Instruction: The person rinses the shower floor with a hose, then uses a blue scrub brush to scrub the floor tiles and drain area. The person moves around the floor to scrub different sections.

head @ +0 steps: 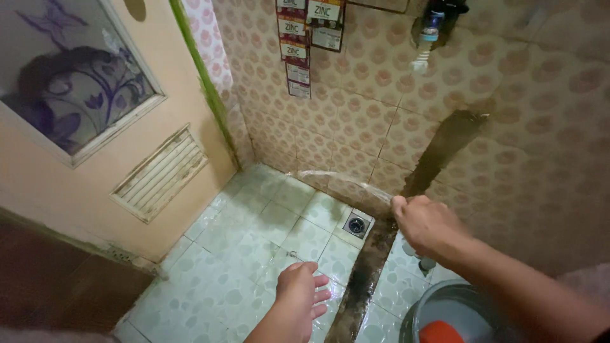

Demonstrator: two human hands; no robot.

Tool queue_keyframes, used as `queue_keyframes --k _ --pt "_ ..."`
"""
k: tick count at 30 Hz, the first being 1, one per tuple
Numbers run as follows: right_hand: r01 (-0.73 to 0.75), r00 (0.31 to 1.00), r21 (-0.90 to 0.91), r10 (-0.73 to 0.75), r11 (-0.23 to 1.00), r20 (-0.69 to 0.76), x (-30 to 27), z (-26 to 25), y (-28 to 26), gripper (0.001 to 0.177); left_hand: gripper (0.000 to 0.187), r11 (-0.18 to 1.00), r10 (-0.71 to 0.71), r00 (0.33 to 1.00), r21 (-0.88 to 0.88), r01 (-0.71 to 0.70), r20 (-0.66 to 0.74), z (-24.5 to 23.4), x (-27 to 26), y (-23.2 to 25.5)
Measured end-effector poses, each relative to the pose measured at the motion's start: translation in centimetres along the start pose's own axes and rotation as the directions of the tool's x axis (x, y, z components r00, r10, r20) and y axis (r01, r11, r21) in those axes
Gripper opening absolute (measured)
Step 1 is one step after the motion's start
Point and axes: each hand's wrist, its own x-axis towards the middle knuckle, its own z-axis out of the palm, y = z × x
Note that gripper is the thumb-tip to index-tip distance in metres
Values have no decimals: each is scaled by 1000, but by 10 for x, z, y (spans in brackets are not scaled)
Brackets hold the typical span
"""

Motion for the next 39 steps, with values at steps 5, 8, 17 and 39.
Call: queue_keyframes --k 5,8,17,39 --pt "55 991 31 -58 998 123 -13 9 -7 73 44 1000 5 1000 25 -5 8 3 -6 11" --pt "217 972 -37 -213 975 99 -11 28 -1 67 44 999 26 1000 41 -27 16 5 -6 17" --pt "355 908 -72 -326 932 262 -45 53 -11 59 45 998 63 996 12 -64 60 9 -12 26" --pt "504 831 213 -537 837 142 -22 110 53 41 24 987 132 946 53 -155 296 51 -46 8"
